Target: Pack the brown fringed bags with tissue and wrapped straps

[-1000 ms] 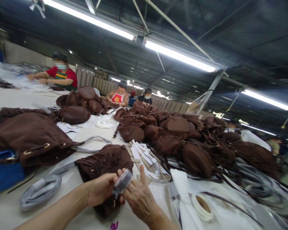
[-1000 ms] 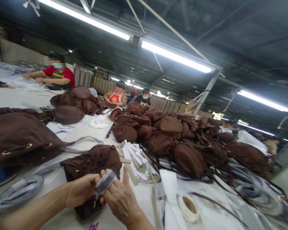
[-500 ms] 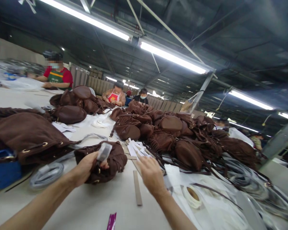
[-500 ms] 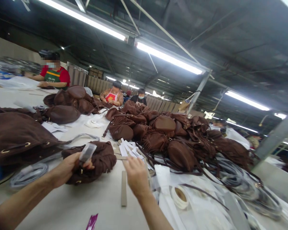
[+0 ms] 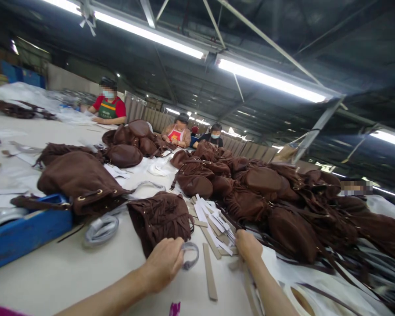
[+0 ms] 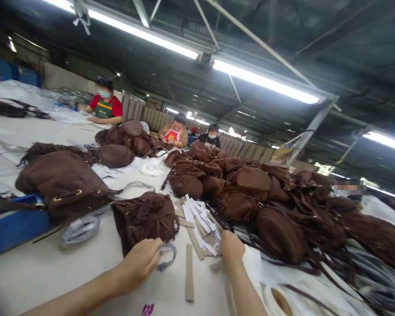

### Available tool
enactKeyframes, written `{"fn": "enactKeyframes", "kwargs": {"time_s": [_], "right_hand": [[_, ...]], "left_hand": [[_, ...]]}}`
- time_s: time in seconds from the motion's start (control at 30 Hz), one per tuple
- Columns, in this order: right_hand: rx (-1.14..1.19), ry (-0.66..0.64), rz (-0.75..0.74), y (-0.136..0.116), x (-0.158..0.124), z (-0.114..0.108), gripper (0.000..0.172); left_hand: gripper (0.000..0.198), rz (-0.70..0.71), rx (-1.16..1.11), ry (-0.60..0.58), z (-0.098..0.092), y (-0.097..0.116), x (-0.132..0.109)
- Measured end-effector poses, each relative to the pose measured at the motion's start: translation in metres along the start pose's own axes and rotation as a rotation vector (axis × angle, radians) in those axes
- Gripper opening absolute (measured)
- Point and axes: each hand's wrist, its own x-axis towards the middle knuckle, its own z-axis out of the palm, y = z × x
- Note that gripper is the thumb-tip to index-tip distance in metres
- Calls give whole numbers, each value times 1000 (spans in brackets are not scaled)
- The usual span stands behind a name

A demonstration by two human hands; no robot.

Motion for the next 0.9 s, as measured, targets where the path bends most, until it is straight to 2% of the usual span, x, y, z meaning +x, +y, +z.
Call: {"fn": "enactKeyframes", "kwargs": {"time_s": [0.1,0.2,0.27,0.33,0.4,0.47,0.57,0.67,0.77,0.83,0.9], "right_hand": [[218,9,-106,-8,-18,-19,20],[432,-60,-228,-19,-60,-27,28],[587,-167,-275,-28,-91,-24,32],[782,-344,-289,-39,-115,-19,38],[893,-470,-285,-48,-127,-13,41],[913,-528,-279,-54,-129,-10,42],[941,-616,-281,-58,-126,-12,43],[947,-672,-309,-55,-122,-22,44],[941,-677,-353,-51,-119,-36,44],[951,-663,-377,-49,-117,-43,43],[977,-638,-397,-48,-115,-47,43]], "left_hand": [[18,-2,162,20,7,9,1],[13,69,239,61,17,16,3],[11,115,259,103,21,21,6],[13,160,271,146,25,24,7],[17,214,278,193,30,26,7],[19,257,277,225,36,26,4],[17,276,225,193,37,25,0],[13,304,-13,67,17,24,-1],[20,327,-435,-293,-17,22,11],[23,292,-684,-516,-32,19,24],[24,256,-840,-624,-34,18,36]]}}
